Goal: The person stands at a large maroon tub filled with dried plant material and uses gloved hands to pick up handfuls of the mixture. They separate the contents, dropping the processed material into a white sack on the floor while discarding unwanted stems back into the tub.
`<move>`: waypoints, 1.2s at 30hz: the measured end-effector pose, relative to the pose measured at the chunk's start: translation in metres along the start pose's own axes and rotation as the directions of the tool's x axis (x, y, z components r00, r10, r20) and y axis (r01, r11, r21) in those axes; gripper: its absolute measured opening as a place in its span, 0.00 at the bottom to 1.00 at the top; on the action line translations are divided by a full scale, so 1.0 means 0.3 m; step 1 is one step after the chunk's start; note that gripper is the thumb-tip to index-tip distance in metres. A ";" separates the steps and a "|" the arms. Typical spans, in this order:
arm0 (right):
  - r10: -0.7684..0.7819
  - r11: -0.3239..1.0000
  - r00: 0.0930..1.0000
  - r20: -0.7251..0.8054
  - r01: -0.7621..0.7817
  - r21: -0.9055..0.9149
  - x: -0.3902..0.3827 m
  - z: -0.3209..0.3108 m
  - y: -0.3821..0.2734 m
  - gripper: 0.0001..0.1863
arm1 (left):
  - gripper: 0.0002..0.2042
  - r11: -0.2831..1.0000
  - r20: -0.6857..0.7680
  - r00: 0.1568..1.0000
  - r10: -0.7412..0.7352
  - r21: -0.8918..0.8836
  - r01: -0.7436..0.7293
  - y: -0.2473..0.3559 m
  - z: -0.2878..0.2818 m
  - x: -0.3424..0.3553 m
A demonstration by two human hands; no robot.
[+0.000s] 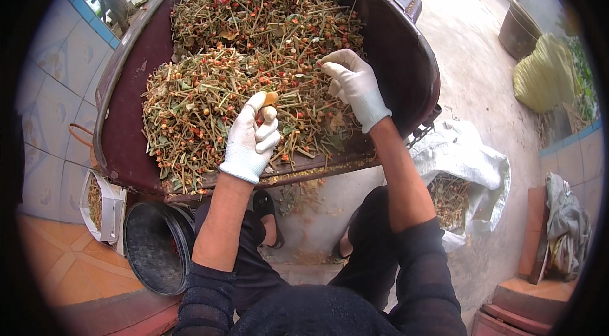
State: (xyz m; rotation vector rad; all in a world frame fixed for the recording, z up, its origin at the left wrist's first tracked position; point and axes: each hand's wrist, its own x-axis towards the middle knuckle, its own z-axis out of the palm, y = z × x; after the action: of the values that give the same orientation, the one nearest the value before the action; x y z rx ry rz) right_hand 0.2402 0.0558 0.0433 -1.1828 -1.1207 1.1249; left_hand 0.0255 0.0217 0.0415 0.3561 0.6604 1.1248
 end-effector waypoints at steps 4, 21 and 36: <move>0.060 0.895 0.977 0.206 -0.144 0.423 -0.027 -0.010 0.003 0.11 | 0.11 0.995 0.040 0.999 -0.028 0.092 0.025 -0.034 0.015 0.008; 0.019 0.999 0.990 0.140 -0.015 -0.035 -0.149 0.106 -0.046 0.10 | 0.09 0.955 0.059 0.996 0.071 0.285 -0.086 -0.060 0.033 0.009; -0.575 0.565 0.784 0.233 0.587 -0.580 -0.182 0.118 -0.033 0.09 | 0.07 0.786 0.073 0.964 0.254 0.565 -0.250 -0.073 0.041 0.010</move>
State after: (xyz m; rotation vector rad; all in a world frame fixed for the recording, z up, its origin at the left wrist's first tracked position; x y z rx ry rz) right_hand 0.1999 0.0046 0.0527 -1.1354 -1.8236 0.2152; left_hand 0.0500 0.0164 0.0373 0.9842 0.9779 1.1629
